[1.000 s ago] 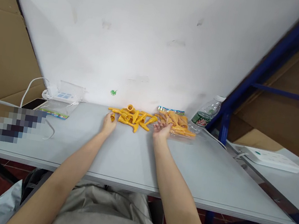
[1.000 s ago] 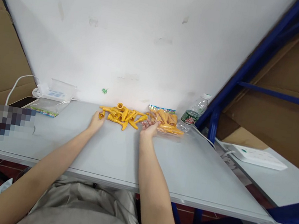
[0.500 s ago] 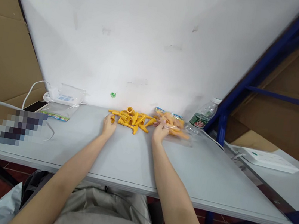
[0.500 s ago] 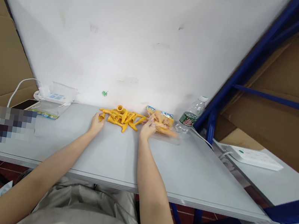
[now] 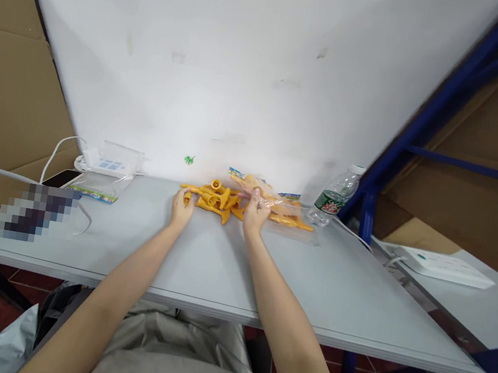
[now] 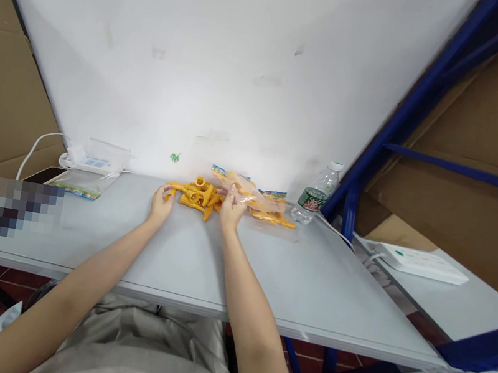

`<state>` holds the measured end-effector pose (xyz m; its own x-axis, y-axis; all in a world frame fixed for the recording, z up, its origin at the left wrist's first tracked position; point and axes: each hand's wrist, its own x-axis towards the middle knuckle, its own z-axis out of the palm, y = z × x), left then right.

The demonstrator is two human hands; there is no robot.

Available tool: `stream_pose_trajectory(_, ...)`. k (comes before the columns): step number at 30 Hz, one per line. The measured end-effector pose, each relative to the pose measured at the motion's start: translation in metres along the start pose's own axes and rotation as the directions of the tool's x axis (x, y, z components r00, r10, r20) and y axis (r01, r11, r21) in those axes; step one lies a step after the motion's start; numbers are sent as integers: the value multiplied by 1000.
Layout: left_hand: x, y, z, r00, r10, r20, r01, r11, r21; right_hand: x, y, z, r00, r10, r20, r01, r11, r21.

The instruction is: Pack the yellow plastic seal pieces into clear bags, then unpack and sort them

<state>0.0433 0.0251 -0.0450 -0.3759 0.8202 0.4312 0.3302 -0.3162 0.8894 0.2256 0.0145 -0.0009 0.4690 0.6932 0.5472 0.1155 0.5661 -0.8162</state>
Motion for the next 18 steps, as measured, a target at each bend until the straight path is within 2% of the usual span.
stream_pose_trajectory(2,1,5,0,997,-71,21,73,986,-147,-7,-15,8,998,4,60,-10,995,102)
stream_pose_trajectory(4,3,10,-2,970,-219,109,244,904,-352,-13,-29,16,994,22,108,-47,971,233)
stream_pose_trajectory(5,5,13,-5,935,-298,193,354,819,-450,-15,-35,18,989,34,144,-77,949,305)
stream_pose_trajectory(7,9,18,-12,826,-389,409,564,592,-576,-15,-44,22,967,67,247,-167,896,411)
stream_pose_trajectory(9,12,23,-21,729,-356,585,685,385,-619,-13,-48,24,922,114,369,-283,849,447)
stream_pose_trajectory(10,13,26,-26,709,-316,631,706,315,-635,-11,-49,25,895,146,421,-343,829,441)
stream_pose_trajectory(13,14,33,-37,715,-228,661,699,221,-680,-2,-45,29,822,285,493,-501,773,388)
stream_pose_trajectory(15,14,35,-39,720,-239,652,694,217,-686,3,-40,33,796,386,466,-573,730,374)
stream_pose_trajectory(18,15,33,-36,724,-293,625,688,243,-684,8,-30,40,772,522,362,-635,654,411)
